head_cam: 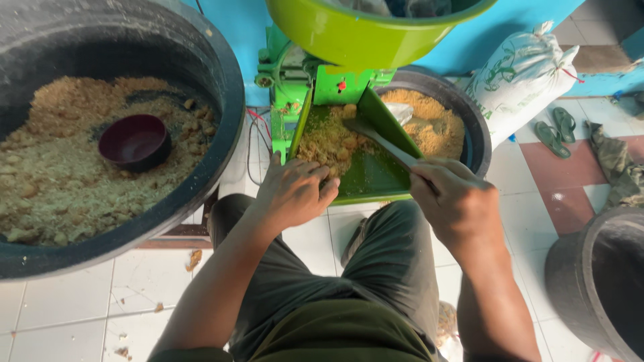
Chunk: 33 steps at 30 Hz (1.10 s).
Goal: The person sits on the floor and feeds whole roasted peanuts from a green tray into a green grinding machine, using a wooden spatula to push nuts under the rollers. Ground peanut powder collects in a large black basin, and the person scoops the powder with a small bowl and pours it back into the basin.
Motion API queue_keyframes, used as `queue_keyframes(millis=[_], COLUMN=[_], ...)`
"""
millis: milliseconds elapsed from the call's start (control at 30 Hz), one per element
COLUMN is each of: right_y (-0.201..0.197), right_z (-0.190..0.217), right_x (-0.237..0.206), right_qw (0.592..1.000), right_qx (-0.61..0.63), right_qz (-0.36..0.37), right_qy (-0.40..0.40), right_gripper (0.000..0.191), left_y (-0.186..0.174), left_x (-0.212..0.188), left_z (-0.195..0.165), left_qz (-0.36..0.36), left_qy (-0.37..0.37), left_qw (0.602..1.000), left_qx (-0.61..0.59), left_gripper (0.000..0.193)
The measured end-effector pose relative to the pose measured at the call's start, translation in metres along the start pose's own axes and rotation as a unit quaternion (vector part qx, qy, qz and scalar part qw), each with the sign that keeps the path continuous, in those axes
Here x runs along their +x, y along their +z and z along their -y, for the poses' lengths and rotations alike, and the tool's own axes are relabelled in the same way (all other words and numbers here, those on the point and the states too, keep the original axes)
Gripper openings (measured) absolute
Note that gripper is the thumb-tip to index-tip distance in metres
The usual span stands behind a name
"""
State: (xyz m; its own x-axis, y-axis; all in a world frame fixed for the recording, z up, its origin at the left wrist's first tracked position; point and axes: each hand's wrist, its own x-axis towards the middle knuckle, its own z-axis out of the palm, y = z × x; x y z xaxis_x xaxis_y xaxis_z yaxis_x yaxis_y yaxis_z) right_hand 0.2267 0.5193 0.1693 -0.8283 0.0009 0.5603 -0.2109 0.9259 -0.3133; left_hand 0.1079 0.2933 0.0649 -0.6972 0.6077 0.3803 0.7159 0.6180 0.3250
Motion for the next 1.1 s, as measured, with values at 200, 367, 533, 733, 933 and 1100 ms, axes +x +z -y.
queue_keyframes(millis=[200, 367, 533, 733, 933, 1100], right_y=[0.000, 0.004, 0.014, 0.009, 0.042, 0.022], right_z=[0.001, -0.008, -0.007, -0.010, -0.019, -0.014], right_x=[0.019, 0.014, 0.009, 0.009, 0.011, 0.001], right_qw=[1.000, 1.000, 0.999, 1.000, 0.998, 0.999], right_qx=[-0.011, 0.011, 0.009, -0.005, 0.040, 0.026], right_qz=[-0.009, -0.009, -0.050, -0.018, -0.015, -0.044], right_qy=[-0.003, -0.006, -0.020, -0.001, -0.035, -0.013], right_gripper=[0.007, 0.011, 0.010, 0.010, 0.015, 0.014], left_y=[-0.001, 0.000, 0.000, 0.001, 0.004, 0.002], left_x=[0.000, 0.000, 0.001, 0.000, 0.001, -0.001], left_z=[0.000, 0.000, 0.000, 0.001, 0.001, -0.001], left_qz=[-0.012, -0.014, -0.005, -0.036, 0.016, -0.041], left_qy=[0.005, 0.008, 0.009, 0.006, -0.009, 0.010], left_qw=[1.000, 1.000, 1.000, 0.999, 1.000, 0.999], left_qx=[-0.014, -0.010, -0.006, -0.022, 0.005, -0.014], left_gripper=[0.034, 0.034, 0.034, 0.033, 0.036, 0.035])
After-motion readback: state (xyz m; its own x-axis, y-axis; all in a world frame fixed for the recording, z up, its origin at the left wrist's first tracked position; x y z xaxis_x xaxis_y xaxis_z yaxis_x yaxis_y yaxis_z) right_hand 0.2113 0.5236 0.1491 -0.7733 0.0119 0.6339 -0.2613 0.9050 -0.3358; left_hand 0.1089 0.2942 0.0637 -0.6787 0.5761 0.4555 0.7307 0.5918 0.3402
